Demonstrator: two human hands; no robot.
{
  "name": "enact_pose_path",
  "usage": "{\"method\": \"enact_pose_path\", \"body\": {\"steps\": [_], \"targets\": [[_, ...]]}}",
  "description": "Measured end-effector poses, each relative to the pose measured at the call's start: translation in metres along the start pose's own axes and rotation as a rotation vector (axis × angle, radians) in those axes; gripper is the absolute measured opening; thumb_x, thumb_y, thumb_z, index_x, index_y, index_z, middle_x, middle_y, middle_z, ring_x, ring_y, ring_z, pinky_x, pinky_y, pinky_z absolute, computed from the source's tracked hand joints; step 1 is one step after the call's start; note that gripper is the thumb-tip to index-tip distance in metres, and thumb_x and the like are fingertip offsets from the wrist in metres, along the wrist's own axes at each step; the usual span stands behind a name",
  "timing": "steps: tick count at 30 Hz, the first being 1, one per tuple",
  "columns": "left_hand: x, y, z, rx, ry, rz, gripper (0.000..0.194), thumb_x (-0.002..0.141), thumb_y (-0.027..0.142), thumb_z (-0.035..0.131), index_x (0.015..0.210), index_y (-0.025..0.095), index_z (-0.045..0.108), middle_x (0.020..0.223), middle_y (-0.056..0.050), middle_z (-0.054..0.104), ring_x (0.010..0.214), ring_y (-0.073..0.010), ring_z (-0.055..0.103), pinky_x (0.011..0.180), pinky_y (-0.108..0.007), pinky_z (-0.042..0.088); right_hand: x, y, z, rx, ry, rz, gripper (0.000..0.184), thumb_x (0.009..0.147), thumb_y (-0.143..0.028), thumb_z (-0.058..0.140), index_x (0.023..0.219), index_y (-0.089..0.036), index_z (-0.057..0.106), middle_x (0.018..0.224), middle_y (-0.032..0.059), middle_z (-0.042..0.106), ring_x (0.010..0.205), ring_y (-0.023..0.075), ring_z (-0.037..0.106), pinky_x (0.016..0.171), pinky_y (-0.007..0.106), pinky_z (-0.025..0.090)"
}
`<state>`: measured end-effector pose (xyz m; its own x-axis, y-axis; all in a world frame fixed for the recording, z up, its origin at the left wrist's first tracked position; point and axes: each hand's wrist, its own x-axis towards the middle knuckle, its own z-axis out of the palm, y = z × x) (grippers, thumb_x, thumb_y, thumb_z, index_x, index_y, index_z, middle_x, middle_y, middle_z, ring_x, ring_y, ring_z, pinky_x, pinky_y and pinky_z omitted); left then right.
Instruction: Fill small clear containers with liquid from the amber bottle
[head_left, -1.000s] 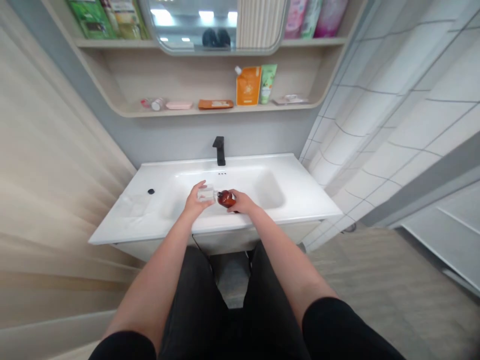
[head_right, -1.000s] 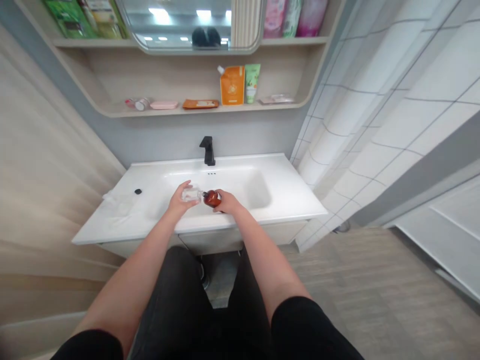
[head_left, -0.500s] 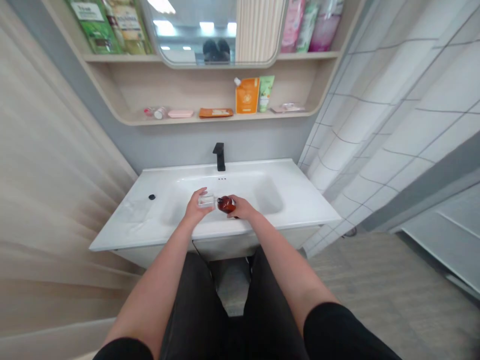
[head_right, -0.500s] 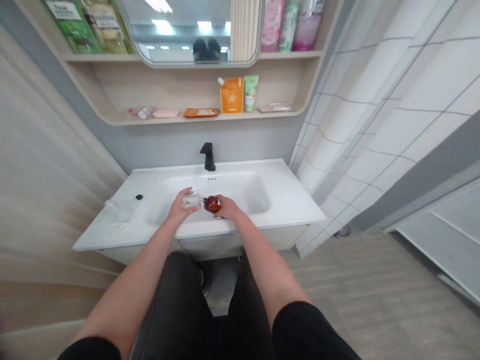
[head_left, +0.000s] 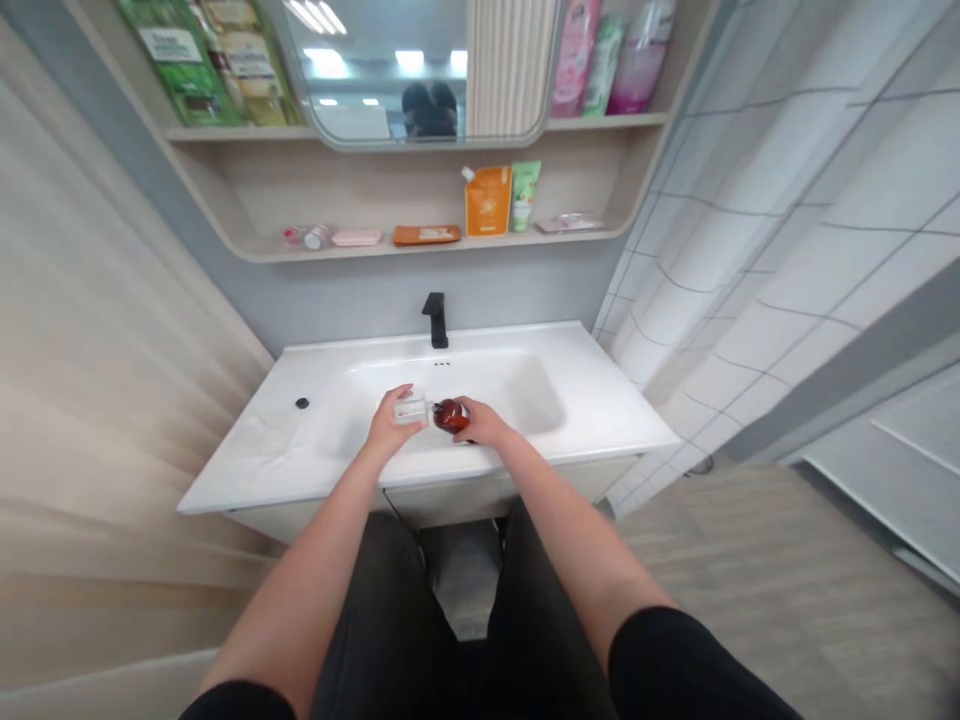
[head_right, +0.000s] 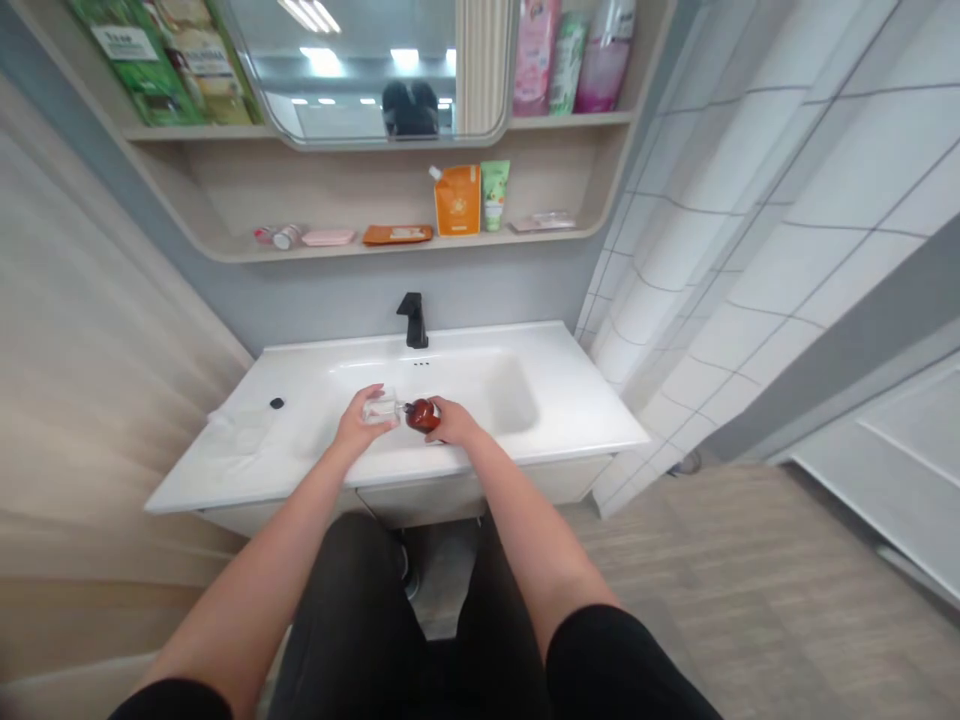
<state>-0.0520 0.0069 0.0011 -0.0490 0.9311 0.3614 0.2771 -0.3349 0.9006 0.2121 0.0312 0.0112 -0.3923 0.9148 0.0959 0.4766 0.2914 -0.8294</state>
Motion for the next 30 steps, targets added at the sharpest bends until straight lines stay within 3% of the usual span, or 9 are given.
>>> {"method": "enact_pose_path", "body": {"steps": [14,21,30], "targets": [[0.009,0.011,-0.006,0.05,-0.059,0.019,0.085,0.063,0.035,0.097,0.142,0.027,0.065,0.142,-0.012,0.065,0.134,-0.0334,0.063,0.107,-0.048,0.057,0.003,0.006,0.001,-0.011,0.008,-0.011,0.082,0.057,-0.015,0.095,0.136,-0.026,0.072,0.115,0.0021,0.08,0.101,0.0268,0.073,0.094,0.037,0.056],[0.018,0.012,-0.013,0.124,-0.102,0.069,0.086,0.065,0.035,0.097,0.144,0.029,0.064,0.142,-0.01,0.066,0.133,-0.0323,0.064,0.115,-0.053,0.053,0.002,0.006,0.002,-0.012,0.023,-0.027,0.082,0.059,-0.019,0.097,0.137,-0.026,0.072,0.115,0.0018,0.08,0.103,0.0275,0.073,0.093,0.037,0.056],[0.032,0.042,-0.016,0.178,-0.138,0.08,0.082,0.063,0.039,0.098,0.138,0.028,0.067,0.136,-0.011,0.068,0.128,-0.0327,0.066,0.106,-0.051,0.057,0.003,0.004,0.002,-0.034,0.101,-0.016,0.083,0.059,-0.027,0.101,0.137,-0.027,0.072,0.11,0.0012,0.08,0.097,0.027,0.073,0.093,0.039,0.057]]}}
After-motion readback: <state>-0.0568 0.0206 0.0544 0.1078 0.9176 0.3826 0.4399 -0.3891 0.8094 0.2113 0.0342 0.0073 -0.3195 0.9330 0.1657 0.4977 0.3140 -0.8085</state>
